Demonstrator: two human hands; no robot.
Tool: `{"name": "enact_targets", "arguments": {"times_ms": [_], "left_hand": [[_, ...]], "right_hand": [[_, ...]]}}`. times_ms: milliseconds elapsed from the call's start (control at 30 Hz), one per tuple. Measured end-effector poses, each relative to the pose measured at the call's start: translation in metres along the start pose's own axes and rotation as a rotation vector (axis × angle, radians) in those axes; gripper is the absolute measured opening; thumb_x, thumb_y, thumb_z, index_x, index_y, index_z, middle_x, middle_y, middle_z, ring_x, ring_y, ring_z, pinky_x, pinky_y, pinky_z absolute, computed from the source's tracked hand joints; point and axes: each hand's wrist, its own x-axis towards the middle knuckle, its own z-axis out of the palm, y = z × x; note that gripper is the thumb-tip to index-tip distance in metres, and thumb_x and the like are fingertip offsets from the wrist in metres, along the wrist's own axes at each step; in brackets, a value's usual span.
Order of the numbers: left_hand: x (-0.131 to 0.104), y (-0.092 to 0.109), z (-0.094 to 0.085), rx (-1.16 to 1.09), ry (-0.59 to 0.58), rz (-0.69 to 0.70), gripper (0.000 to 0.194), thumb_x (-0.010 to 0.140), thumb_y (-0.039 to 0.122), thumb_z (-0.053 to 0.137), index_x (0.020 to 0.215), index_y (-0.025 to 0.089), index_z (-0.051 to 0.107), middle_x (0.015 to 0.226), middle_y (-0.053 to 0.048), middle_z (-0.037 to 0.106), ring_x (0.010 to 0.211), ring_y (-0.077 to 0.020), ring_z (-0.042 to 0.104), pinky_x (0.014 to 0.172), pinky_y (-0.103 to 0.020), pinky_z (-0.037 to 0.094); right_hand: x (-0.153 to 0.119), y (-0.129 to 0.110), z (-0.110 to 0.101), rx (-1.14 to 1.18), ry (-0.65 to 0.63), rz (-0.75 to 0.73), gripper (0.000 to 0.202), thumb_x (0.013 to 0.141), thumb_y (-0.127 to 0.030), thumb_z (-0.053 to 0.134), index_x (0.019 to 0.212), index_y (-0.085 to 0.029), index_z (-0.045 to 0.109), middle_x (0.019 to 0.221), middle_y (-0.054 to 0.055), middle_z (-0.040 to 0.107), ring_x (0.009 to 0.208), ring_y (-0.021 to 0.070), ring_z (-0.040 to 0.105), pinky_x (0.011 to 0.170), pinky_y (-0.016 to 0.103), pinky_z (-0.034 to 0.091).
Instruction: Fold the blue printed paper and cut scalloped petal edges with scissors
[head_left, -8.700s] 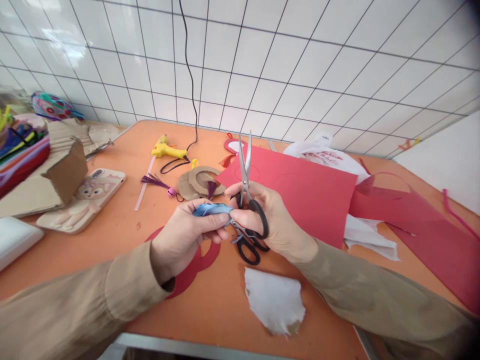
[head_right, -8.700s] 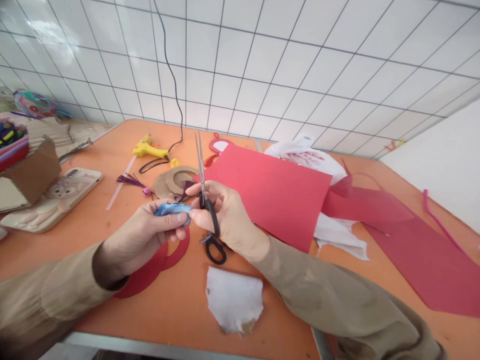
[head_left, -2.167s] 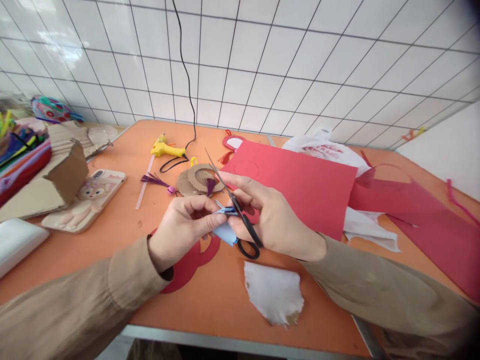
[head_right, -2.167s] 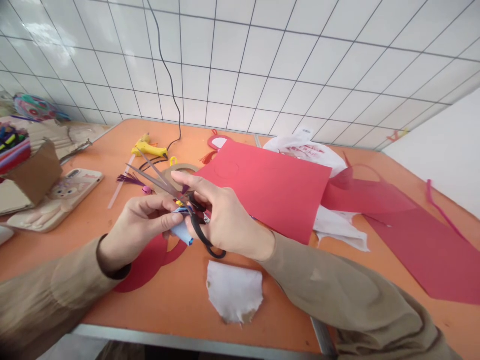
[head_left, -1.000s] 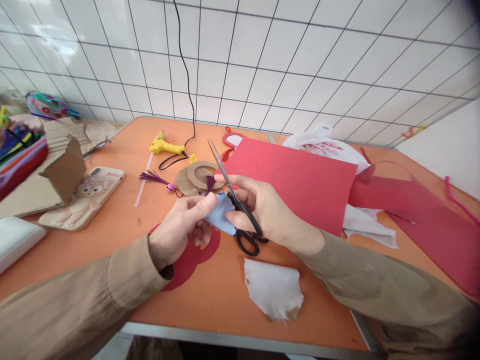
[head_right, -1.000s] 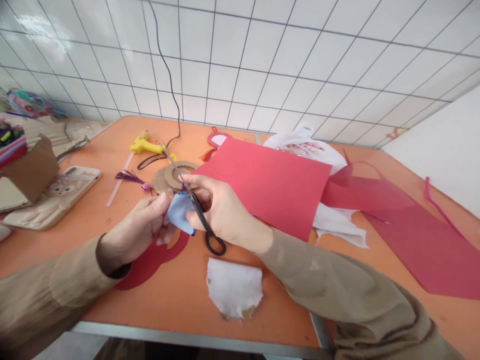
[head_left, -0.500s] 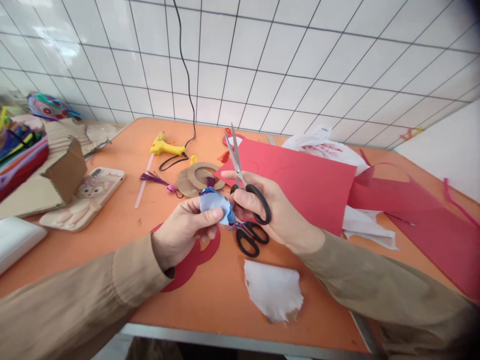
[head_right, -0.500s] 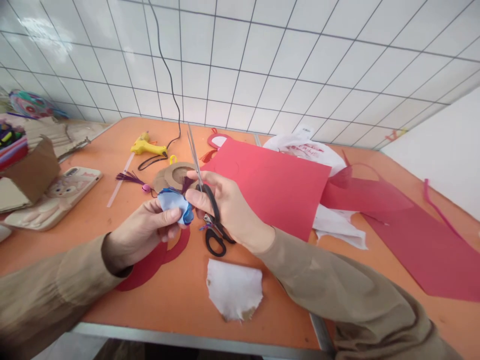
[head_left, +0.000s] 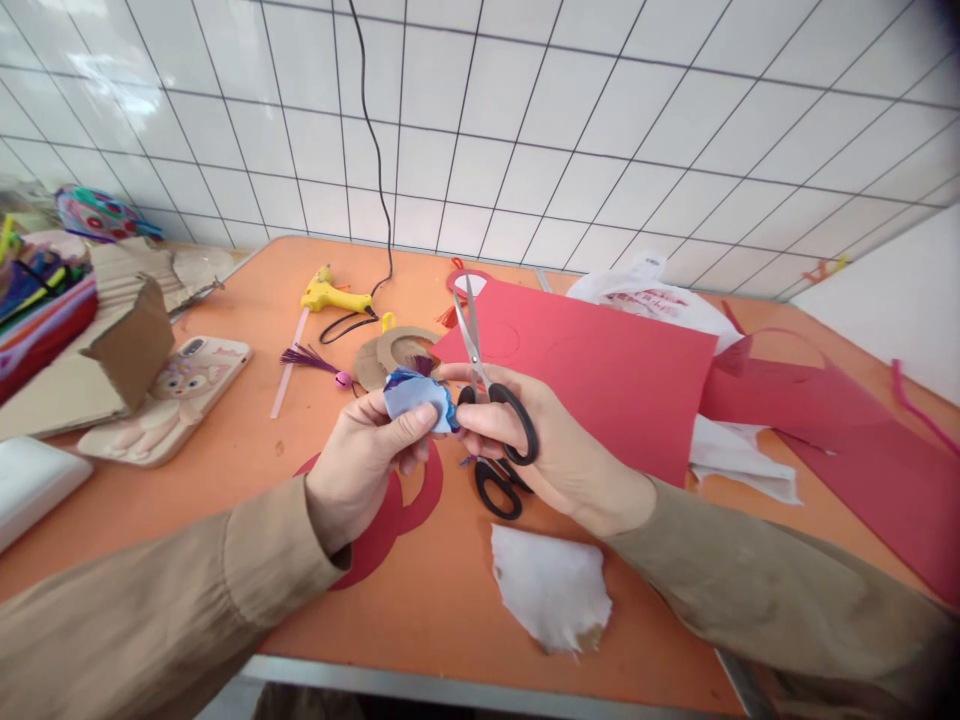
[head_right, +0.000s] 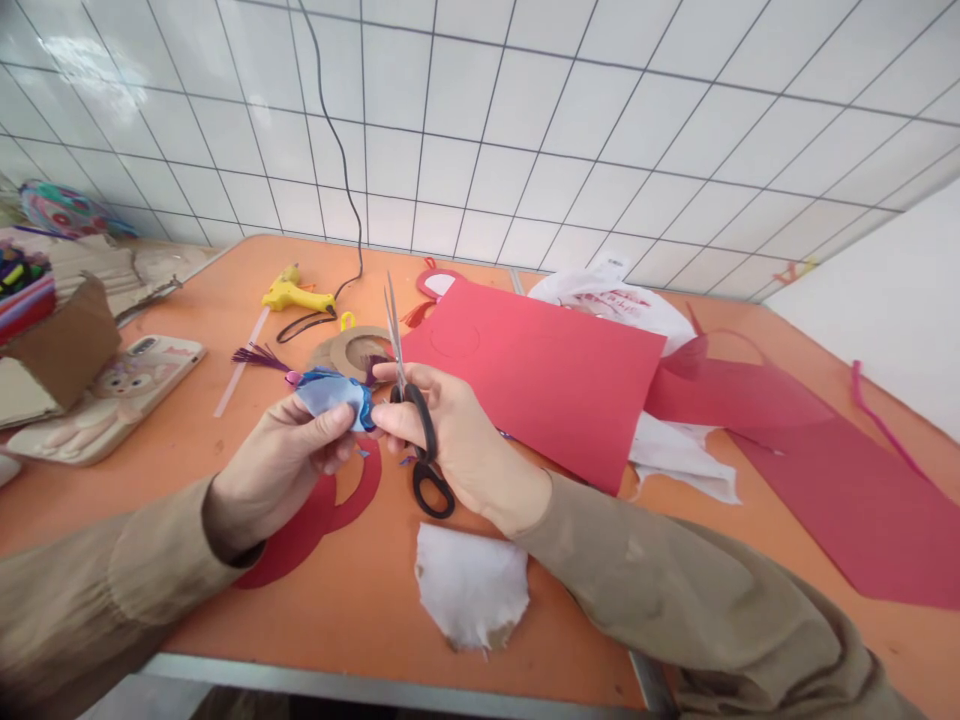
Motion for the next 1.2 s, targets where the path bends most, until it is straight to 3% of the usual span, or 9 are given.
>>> {"name": "enact_targets", "arguments": {"times_ms": [233, 467, 600, 733, 833, 1033, 1200], "left_hand": [[0.0, 0.0, 0.001, -0.002, -0.043, -0.046, 0.032, 0.052, 0.038, 0.091, 0.059, 0.016, 0.07, 0.05, 0.002, 0.06, 0.042, -0.0058, 0.047, 0.038, -0.015, 0.034], [0.0, 0.002, 0.001, -0.094, -0.066, -0.161, 0.035, 0.051, 0.035, 0.092, 0.059, 0.014, 0.066, 0.055, 0.0, 0.063, 0.042, -0.0051, 0.047, 0.037, -0.014, 0.034], [0.001, 0.004, 0.0, -0.128, -0.034, -0.143, 0.035, 0.052, 0.034, 0.092, 0.062, 0.014, 0.066, 0.056, 0.0, 0.063, 0.043, -0.0047, 0.047, 0.037, -0.014, 0.034], [0.002, 0.004, -0.001, -0.135, -0.037, -0.154, 0.035, 0.054, 0.035, 0.091, 0.063, 0.013, 0.065, 0.056, 0.0, 0.063, 0.043, -0.0041, 0.047, 0.038, -0.013, 0.033], [0.0, 0.004, 0.0, -0.132, -0.033, -0.164, 0.037, 0.052, 0.036, 0.091, 0.065, 0.012, 0.065, 0.056, 0.0, 0.062, 0.043, -0.0038, 0.047, 0.038, -0.013, 0.034], [-0.001, 0.005, 0.0, -0.145, -0.048, -0.172, 0.033, 0.055, 0.032, 0.09, 0.065, 0.011, 0.066, 0.055, 0.0, 0.061, 0.042, -0.0036, 0.047, 0.037, -0.013, 0.033], [0.0, 0.005, -0.002, -0.107, -0.053, -0.19, 0.035, 0.059, 0.036, 0.088, 0.073, 0.01, 0.069, 0.058, -0.001, 0.061, 0.044, -0.0035, 0.047, 0.039, -0.013, 0.033]], "right_hand": [[0.001, -0.002, -0.002, 0.024, -0.044, 0.037, 0.044, 0.06, -0.015, 0.063, 0.104, -0.017, 0.056, 0.062, -0.008, 0.053, 0.05, 0.0075, 0.045, 0.049, 0.023, 0.032], [0.003, 0.0, -0.004, -0.059, -0.05, 0.007, 0.044, 0.064, -0.017, 0.062, 0.108, -0.018, 0.059, 0.061, -0.007, 0.053, 0.052, 0.0097, 0.047, 0.053, 0.025, 0.038], [0.002, 0.002, -0.003, -0.188, 0.147, -0.273, 0.042, 0.066, -0.016, 0.064, 0.107, -0.02, 0.059, 0.063, -0.006, 0.058, 0.056, 0.0113, 0.052, 0.053, 0.027, 0.041], [-0.005, 0.007, -0.003, -0.368, 0.095, -0.642, 0.049, 0.074, -0.012, 0.062, 0.121, -0.025, 0.056, 0.075, -0.002, 0.066, 0.066, 0.0145, 0.06, 0.058, 0.029, 0.046], [-0.008, 0.012, -0.004, -0.513, 0.055, -0.756, 0.057, 0.076, -0.008, 0.061, 0.129, -0.029, 0.052, 0.081, -0.001, 0.065, 0.069, 0.0147, 0.059, 0.062, 0.031, 0.051], [-0.01, 0.013, -0.007, -0.617, 0.093, -0.699, 0.058, 0.083, -0.014, 0.063, 0.136, -0.034, 0.049, 0.09, 0.001, 0.063, 0.071, 0.0154, 0.059, 0.069, 0.034, 0.054], [-0.01, 0.009, -0.005, -0.583, 0.072, -0.632, 0.057, 0.083, -0.015, 0.063, 0.135, -0.032, 0.048, 0.084, 0.001, 0.061, 0.074, 0.0171, 0.059, 0.07, 0.035, 0.053]]}}
